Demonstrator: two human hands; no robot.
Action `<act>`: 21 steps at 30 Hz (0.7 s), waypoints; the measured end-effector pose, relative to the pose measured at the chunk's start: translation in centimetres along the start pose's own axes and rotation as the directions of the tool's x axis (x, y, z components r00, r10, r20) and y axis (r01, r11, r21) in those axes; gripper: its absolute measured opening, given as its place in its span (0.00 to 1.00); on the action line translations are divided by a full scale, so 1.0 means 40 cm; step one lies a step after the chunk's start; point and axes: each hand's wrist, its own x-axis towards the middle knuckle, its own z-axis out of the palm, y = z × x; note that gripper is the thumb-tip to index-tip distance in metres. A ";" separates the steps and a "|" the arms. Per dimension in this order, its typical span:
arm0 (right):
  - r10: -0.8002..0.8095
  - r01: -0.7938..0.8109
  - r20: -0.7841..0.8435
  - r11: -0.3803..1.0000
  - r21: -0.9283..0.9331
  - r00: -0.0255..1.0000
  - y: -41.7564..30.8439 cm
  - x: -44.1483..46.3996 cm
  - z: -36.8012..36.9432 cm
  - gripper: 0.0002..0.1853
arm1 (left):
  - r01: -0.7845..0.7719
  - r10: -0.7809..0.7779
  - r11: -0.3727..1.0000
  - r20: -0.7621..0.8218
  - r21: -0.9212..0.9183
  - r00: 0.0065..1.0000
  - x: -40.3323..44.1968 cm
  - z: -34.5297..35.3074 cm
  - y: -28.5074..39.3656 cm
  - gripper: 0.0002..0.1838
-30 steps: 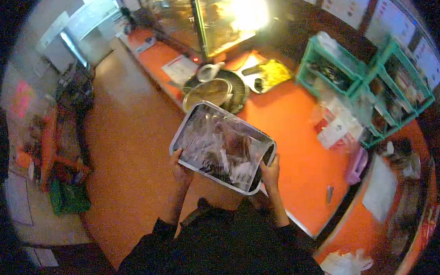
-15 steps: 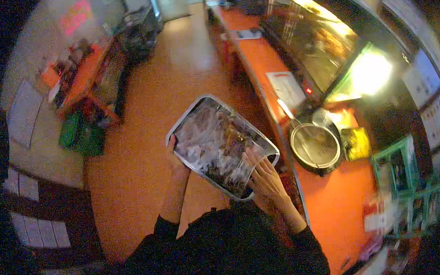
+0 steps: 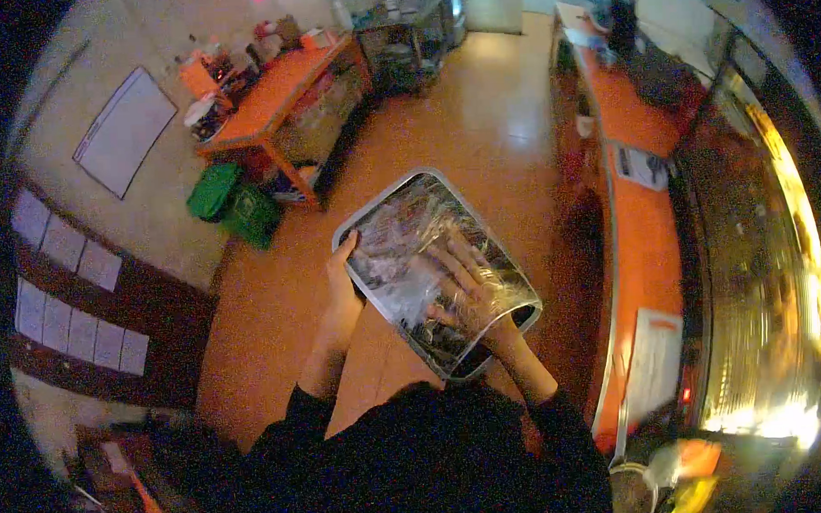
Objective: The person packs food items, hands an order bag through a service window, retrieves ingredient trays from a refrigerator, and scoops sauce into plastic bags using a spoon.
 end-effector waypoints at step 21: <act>0.043 -0.068 0.138 0.982 0.178 0.990 0.897 0.932 0.365 0.35 | -0.067 0.061 0.997 -0.143 -0.036 0.988 1.238 0.184 -0.023 0.21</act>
